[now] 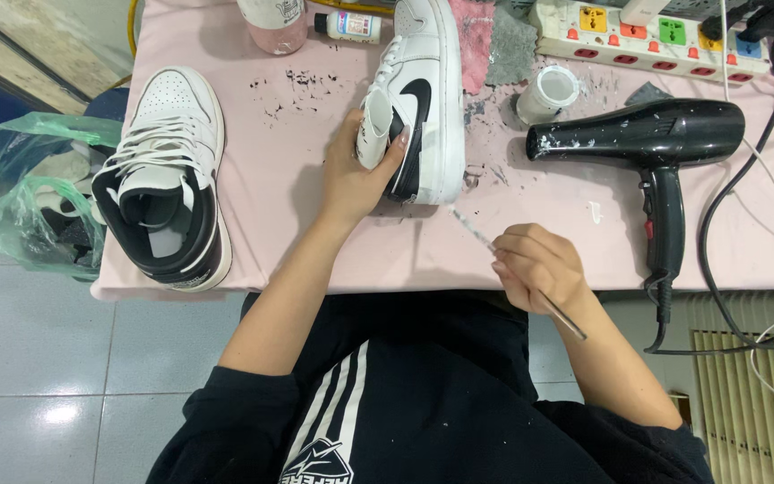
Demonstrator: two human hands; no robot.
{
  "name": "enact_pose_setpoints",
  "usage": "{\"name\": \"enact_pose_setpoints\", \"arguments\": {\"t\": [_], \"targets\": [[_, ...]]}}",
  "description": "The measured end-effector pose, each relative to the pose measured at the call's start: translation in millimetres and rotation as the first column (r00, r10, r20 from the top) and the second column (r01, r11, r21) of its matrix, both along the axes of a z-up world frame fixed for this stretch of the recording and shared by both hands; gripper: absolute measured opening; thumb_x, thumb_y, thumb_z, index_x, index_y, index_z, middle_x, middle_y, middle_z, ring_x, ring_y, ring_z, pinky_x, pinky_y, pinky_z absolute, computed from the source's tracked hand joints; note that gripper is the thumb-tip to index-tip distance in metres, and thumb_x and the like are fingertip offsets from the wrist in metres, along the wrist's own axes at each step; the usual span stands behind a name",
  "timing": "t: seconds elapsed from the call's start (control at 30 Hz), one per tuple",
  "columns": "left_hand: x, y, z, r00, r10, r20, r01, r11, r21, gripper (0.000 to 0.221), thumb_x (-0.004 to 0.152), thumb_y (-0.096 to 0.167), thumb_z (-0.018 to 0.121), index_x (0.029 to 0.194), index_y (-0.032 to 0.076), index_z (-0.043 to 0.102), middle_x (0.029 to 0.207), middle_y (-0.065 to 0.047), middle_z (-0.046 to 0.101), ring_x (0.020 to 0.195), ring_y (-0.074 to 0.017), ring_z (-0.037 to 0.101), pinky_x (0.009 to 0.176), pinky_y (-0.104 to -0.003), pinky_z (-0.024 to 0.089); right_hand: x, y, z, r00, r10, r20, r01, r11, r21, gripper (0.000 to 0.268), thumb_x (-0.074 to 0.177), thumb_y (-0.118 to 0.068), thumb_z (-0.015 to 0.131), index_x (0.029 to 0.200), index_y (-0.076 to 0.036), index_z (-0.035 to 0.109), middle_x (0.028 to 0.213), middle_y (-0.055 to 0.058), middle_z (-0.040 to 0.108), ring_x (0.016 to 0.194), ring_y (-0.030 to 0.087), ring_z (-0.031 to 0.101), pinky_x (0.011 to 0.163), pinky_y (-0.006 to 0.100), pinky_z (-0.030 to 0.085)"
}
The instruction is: The person applies white paint to the midsole of a black and white sneaker using a small brush, dries the paint with a handheld hair dryer, and continues painting the midsole.
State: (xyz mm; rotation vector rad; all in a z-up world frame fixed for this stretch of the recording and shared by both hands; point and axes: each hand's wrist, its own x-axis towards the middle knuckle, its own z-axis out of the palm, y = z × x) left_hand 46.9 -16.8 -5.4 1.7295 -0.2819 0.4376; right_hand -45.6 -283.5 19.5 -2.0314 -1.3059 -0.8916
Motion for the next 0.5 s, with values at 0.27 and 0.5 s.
{"name": "enact_pose_setpoints", "arguments": {"t": [0.27,0.5], "targets": [[2,1,2,0.999,-0.023,0.042,0.024,0.999,-0.021,0.031,0.094,0.017,0.078,0.116,0.004,0.061,0.104,-0.01,0.073,0.097,-0.0193,0.07,0.089,-0.034,0.055,5,1,18,0.986,-0.11,-0.126,0.129,0.981,0.148,0.014,0.092,0.008,0.064,0.1,0.002,0.054,0.085,0.022,0.067,0.079,0.034,0.068,0.069,0.041,0.056],[1,1,2,1.0,-0.016,0.006,0.016,1.0,-0.013,0.032,0.093,0.019,0.078,0.116,0.004,0.062,0.104,-0.01,0.074,0.097,-0.0195,0.071,0.088,-0.035,0.055,4,5,27,0.975,0.023,-0.22,-0.033,0.999,-0.04,0.025,0.082,0.007,0.073,0.1,0.003,0.057,0.088,0.02,0.068,0.079,0.035,0.068,0.065,0.039,0.056]]}}
